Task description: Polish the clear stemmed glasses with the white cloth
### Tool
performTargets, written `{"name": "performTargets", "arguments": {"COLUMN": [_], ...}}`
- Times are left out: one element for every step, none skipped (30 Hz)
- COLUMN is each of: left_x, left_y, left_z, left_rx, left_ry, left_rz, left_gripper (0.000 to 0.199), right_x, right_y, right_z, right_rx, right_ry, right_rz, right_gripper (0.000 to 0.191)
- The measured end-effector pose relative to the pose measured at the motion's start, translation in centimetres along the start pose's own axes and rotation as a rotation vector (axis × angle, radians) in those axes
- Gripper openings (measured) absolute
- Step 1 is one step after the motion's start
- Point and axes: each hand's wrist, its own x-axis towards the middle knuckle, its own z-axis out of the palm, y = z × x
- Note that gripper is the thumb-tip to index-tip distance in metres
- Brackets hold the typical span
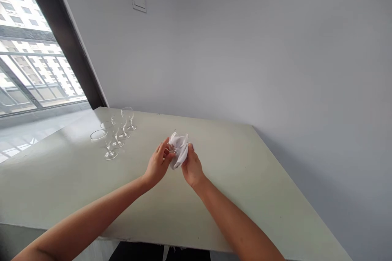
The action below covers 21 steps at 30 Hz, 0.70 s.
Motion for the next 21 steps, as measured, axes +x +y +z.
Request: {"name": "performTargets", "arguments": {"left_x": [0.2, 0.3, 0.3, 0.2, 0.1, -0.1, -0.3, -0.4, -0.5, -0.5, -0.4, -0.3, -0.1, 0.0, 0.2, 0.3, 0.5, 0.6, 0.6, 0.7, 0.8], "left_y": [-0.1, -0.2, -0.3, -0.3, -0.2, -0.2, -0.1, -0.1, 0.0, 0.0, 0.0, -0.1, -0.1, -0.2, -0.3, -0.4, -0.5, -0.5, -0.6, -0.7, -0.7], "left_z": [0.7, 1.3, 1.9, 2.4, 2.9, 3.2, 3.4, 3.4, 3.4, 3.2, 2.9, 2.6, 2.2, 1.8, 1.5, 1.2, 1.0, 0.8, 0.7, 0.7, 0.6], "left_rx": [0.001, 0.002, 0.002, 0.001, -0.002, -0.008, -0.022, -0.049, -0.093, -0.159, -0.25, -0.366, -0.498, -0.635, -0.763, -0.873, -0.96, -1.024, -1.065, -1.086, -1.091], "left_ry": [0.03, 0.057, 0.082, 0.105, 0.118, 0.121, 0.11, 0.087, 0.053, 0.006, -0.063, -0.144, -0.232, -0.31, -0.369, -0.403, -0.415, -0.415, -0.414, -0.402, -0.379], "left_rz": [0.006, 0.009, 0.004, -0.008, -0.025, -0.041, -0.053, -0.059, -0.065, -0.083, -0.121, -0.179, -0.249, -0.321, -0.384, -0.432, -0.462, -0.481, -0.494, -0.503, -0.506], "left_gripper": [0.048, 0.047, 0.047, 0.047, 0.048, 0.049, 0.05, 0.051, 0.051, 0.049, 0.048, 0.048, 0.048, 0.048, 0.049, 0.05, 0.051, 0.052, 0.052, 0.052, 0.052], "right_x": [-0.2, -0.3, -0.3, -0.3, -0.3, -0.3, -0.3, -0.2, -0.2, -0.1, -0.1, -0.1, 0.0, 0.0, 0.0, 0.0, -0.1, -0.2, -0.3, -0.3, -0.4], "right_y": [0.4, 0.8, 1.3, 1.7, 2.1, 2.4, 2.6, 2.6, 2.6, 2.5, 2.3, 2.2, 2.0, 1.8, 1.8, 1.8, 1.8, 2.0, 2.1, 2.3, 2.4], "right_z": [0.2, 0.3, 0.2, 0.1, -0.1, -0.3, -0.6, -0.9, -1.2, -1.6, -1.9, -2.2, -2.5, -2.8, -3.0, -3.2, -3.4, -3.5, -3.5, -3.4, -3.3], "right_rx": [-0.023, -0.051, -0.086, -0.129, -0.181, -0.234, -0.281, -0.311, -0.317, -0.296, -0.254, -0.196, -0.132, -0.072, -0.025, 0.008, 0.03, 0.041, 0.044, 0.041, 0.032], "right_ry": [0.037, 0.062, 0.072, 0.074, 0.07, 0.061, 0.049, 0.034, 0.016, -0.006, -0.029, -0.048, -0.055, -0.055, -0.056, -0.065, -0.089, -0.125, -0.164, -0.196, -0.218], "right_rz": [-0.044, -0.084, -0.12, -0.152, -0.18, -0.196, -0.198, -0.182, -0.149, -0.109, -0.064, -0.018, 0.027, 0.069, 0.114, 0.161, 0.213, 0.264, 0.311, 0.346, 0.365], "right_gripper": [0.044, 0.043, 0.042, 0.04, 0.038, 0.037, 0.035, 0.035, 0.035, 0.035, 0.035, 0.035, 0.035, 0.034, 0.034, 0.034, 0.034, 0.035, 0.035, 0.034, 0.033]}}
